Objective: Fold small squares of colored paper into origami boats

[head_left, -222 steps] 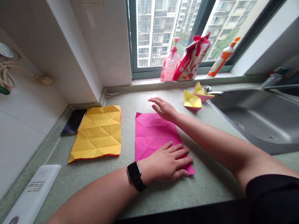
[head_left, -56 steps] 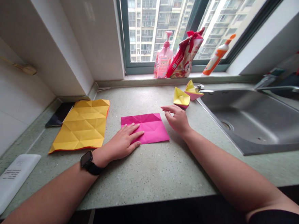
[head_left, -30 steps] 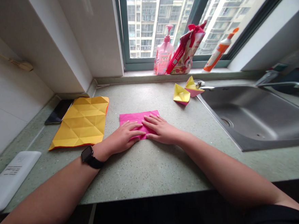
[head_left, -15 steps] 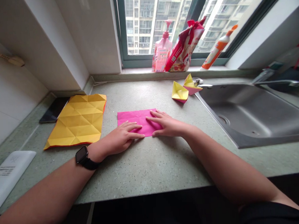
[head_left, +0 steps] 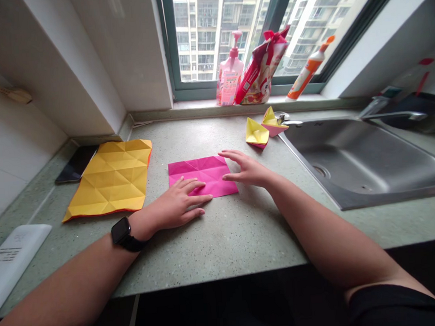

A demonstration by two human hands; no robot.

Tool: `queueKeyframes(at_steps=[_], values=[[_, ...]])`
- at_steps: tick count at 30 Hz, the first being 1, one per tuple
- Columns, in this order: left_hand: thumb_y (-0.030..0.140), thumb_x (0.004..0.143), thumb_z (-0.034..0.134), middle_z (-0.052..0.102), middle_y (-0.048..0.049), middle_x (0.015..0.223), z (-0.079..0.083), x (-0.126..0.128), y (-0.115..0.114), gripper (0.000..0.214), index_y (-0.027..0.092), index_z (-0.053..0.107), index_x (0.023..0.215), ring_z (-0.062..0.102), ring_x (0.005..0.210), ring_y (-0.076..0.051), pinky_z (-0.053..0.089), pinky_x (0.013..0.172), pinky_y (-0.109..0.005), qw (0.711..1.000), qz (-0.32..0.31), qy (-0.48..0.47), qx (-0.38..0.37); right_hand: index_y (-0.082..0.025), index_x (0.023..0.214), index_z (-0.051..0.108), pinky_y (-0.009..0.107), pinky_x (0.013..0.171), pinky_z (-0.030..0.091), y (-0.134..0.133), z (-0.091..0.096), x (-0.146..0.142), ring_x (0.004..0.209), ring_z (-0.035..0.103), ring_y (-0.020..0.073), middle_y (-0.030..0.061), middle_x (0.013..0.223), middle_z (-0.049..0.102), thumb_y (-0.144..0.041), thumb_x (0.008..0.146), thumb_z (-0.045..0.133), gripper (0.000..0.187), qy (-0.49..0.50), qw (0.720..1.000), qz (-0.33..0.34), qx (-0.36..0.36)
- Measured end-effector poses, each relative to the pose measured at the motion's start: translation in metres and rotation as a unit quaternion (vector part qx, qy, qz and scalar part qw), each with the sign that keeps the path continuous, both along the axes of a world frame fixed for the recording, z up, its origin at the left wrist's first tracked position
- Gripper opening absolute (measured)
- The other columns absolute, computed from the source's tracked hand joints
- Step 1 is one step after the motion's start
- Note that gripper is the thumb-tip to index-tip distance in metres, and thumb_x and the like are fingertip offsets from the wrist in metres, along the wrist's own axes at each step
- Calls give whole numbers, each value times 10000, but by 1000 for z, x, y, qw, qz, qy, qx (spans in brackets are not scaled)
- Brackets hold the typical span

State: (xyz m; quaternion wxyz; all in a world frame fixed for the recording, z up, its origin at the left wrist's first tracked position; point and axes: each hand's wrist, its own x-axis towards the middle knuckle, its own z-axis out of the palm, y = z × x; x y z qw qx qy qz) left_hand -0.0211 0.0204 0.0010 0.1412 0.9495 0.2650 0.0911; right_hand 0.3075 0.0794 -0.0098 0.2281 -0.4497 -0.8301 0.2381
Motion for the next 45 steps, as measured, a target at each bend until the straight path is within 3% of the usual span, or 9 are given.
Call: queueKeyframes(at_steps=[3,6,13,21,24,28,32,38,45], values=[[466,1078,655,566,-138,1626,-1,2,-1,473,374,655,1542,496,1518,-411,377,1264,-673,1000,4,12,22,-362,1632,538,572,1332,378,-8,-6,-18,1599,447,326,93,1699,501,-494,898,866,814,-6,999,43,13],[429,1091,639,618,-135,1567,1,1,1,415,356,703,1494,558,1457,-379,427,1243,-616,999,-3,1,40,-343,1604,581,624,1366,283,-13,-13,-30,1634,385,363,104,1686,521,-563,865,887,829,-49,997,60,5],[313,1103,596,766,-99,1378,13,-14,6,285,273,864,1190,709,1243,-287,547,1110,-462,999,-15,-16,44,-334,1621,559,654,1382,206,-13,-14,-30,1673,300,375,108,1725,481,-604,850,893,882,-89,995,52,-6],[318,1051,668,806,-23,1345,41,-36,6,264,295,883,900,722,1272,-267,513,1150,-445,998,10,53,-17,-334,1611,570,653,1382,202,-14,-12,-29,1671,295,382,111,1734,466,-605,866,879,851,-96,994,48,-18],[304,994,739,826,-12,1293,46,-46,9,220,289,866,815,754,1219,-262,564,1072,-408,997,26,61,-28,-346,1609,573,635,1385,217,-14,-11,-30,1674,293,376,102,1734,466,-604,865,883,846,-101,994,49,-20],[273,1031,693,844,-29,1219,41,-47,12,185,280,876,1001,780,1159,-248,599,1061,-408,999,28,-17,12,-368,1596,585,645,1367,267,-14,-8,-30,1646,355,375,93,1698,514,-581,859,890,826,-85,995,59,-5],[212,1089,608,708,-107,1504,20,-30,10,319,240,765,1365,673,1390,-253,561,1178,-460,992,22,-111,48,-368,1571,615,644,1355,298,-16,-7,-31,1607,424,368,86,1646,571,-532,862,896,780,-65,996,68,7],[108,1081,557,731,-76,1462,-5,-14,11,374,287,798,1304,698,1344,-221,578,1162,-428,996,-22,-84,-3,-347,1539,646,677,1368,207,-18,-9,-38,1594,443,361,109,1621,595,-518,862,906,746,-87,993,64,49],[146,1096,572,716,-86,1479,-5,-15,12,385,320,779,1369,674,1376,-248,558,1185,-482,997,-27,-73,3,-357,1559,623,661,1345,285,-21,-13,-52,1603,417,383,110,1650,563,-598,886,863,754,-106,992,59,42]])
